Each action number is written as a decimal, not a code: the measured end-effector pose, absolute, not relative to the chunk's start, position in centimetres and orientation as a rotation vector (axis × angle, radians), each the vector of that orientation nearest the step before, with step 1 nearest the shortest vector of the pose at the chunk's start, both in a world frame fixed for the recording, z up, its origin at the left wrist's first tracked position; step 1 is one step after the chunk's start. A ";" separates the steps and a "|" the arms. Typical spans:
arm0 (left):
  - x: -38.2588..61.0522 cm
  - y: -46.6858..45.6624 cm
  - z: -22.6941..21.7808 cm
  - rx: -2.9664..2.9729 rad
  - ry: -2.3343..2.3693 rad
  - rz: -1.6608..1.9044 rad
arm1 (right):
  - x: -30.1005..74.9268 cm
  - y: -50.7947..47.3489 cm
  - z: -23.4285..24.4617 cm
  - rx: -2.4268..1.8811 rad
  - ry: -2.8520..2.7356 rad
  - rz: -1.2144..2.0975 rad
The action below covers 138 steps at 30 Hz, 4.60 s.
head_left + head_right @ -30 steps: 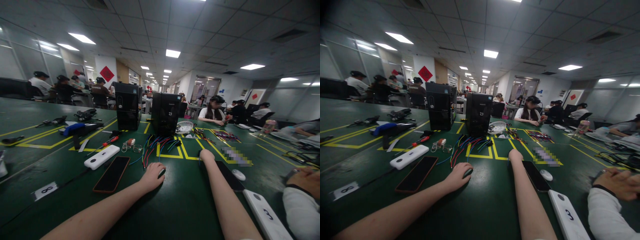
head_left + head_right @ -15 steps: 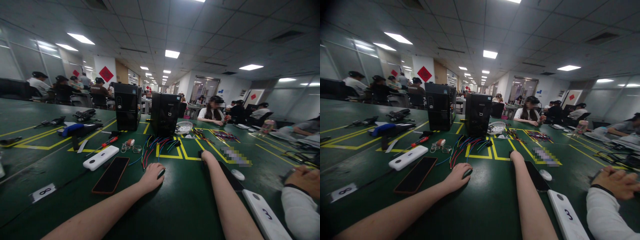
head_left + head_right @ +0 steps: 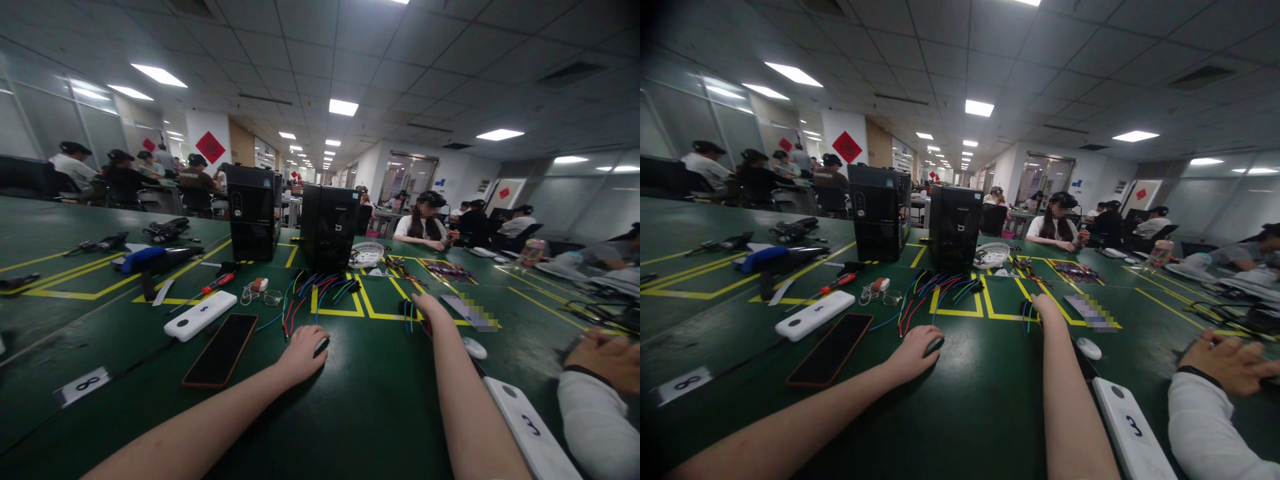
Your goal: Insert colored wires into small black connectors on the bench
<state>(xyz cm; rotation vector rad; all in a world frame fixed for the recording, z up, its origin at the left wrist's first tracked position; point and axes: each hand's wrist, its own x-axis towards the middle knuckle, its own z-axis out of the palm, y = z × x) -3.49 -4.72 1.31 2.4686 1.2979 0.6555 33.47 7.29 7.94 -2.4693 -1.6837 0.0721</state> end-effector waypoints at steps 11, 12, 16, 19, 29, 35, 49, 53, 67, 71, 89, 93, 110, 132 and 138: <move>-3.5 -4.7 1.3 2.472 1.306 0.661 | 32.9 6.7 6.1 -2.504 -1.660 0.169; -3.5 -4.7 1.3 2.468 1.312 0.651 | 32.8 6.6 5.9 -2.509 -1.652 0.161; -3.5 -4.6 1.3 2.465 1.302 0.651 | 32.3 6.3 5.5 -2.523 -1.610 0.114; -3.4 -4.6 1.2 2.469 1.291 0.668 | 31.8 6.2 5.5 -2.541 -1.582 0.089; -3.5 -4.7 1.2 2.476 1.277 0.695 | 27.9 4.5 6.0 -2.523 -1.614 0.064; -3.6 -4.6 1.1 2.471 1.295 0.682 | 20.4 0.6 5.4 -2.292 -1.938 0.129; -3.4 -4.3 0.3 2.423 1.278 0.743 | 10.9 -6.9 4.8 -1.752 -2.482 -0.078; -3.4 -4.1 0.1 2.423 1.268 0.759 | 10.0 -7.3 4.1 -1.814 -2.552 -0.210; -3.4 -4.1 0.2 2.433 1.268 0.738 | 10.9 -8.3 4.4 -1.688 -2.423 0.264; -3.4 -4.1 0.3 2.409 1.278 0.725 | 12.1 -7.7 4.3 -1.543 -2.349 0.321; -3.4 -4.4 0.8 2.406 1.178 0.766 | 13.3 -5.0 2.2 -1.635 -2.080 0.513; -3.0 -4.9 1.0 2.482 1.177 0.782 | 13.1 -5.3 2.6 -1.703 -2.065 0.477; -2.7 -5.0 1.7 2.483 1.251 0.702 | 13.5 -4.2 2.5 -1.713 -1.925 0.921; -2.6 -4.8 0.8 2.396 1.314 0.719 | 14.4 -5.4 5.0 -1.846 -2.331 -0.011; -2.5 -4.8 0.9 2.407 1.373 0.700 | 12.4 -7.4 4.9 -1.740 -2.521 -0.022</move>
